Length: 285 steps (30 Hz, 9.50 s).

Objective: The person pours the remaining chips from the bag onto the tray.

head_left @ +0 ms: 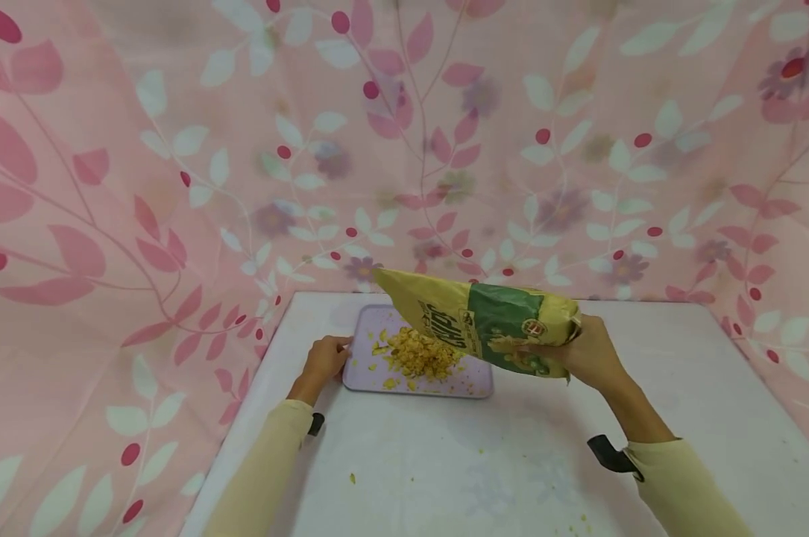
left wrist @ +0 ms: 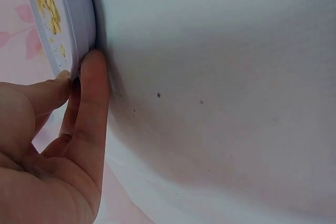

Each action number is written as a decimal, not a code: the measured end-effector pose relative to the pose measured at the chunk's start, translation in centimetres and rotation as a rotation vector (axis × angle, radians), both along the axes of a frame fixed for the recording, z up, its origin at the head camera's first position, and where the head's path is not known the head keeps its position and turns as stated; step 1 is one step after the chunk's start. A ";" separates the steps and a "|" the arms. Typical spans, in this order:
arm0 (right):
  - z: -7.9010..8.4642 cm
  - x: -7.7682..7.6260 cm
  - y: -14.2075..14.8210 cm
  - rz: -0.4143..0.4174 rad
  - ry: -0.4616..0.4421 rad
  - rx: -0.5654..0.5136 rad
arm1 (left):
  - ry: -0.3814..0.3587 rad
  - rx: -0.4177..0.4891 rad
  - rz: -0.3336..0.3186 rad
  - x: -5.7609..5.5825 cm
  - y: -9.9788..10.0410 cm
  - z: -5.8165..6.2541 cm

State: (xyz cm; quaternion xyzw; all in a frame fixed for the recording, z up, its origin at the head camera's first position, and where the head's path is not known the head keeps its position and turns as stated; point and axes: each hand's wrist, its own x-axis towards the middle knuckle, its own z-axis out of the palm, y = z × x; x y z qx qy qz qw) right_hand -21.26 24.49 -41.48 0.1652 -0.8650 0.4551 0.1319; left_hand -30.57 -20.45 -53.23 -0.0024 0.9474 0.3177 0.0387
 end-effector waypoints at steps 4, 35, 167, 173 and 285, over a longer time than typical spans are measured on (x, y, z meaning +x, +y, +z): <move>-0.7 -0.2 0.0 0.011 0.058 -0.004 | -0.009 0.016 0.006 0.0 0.0 -0.1; -2.0 -0.9 1.0 -0.082 -0.024 -0.052 | 0.017 -0.005 -0.017 0.2 -0.1 0.2; -0.9 0.4 0.8 -0.037 -0.028 -0.162 | -0.027 -0.031 -0.015 0.3 -0.1 0.1; -1.7 -0.3 0.8 -0.002 0.025 -0.045 | -0.030 -0.027 -0.004 0.0 0.0 0.1; -1.4 0.4 1.3 -0.110 0.161 -0.349 | 0.002 -0.058 -0.028 0.2 0.0 0.2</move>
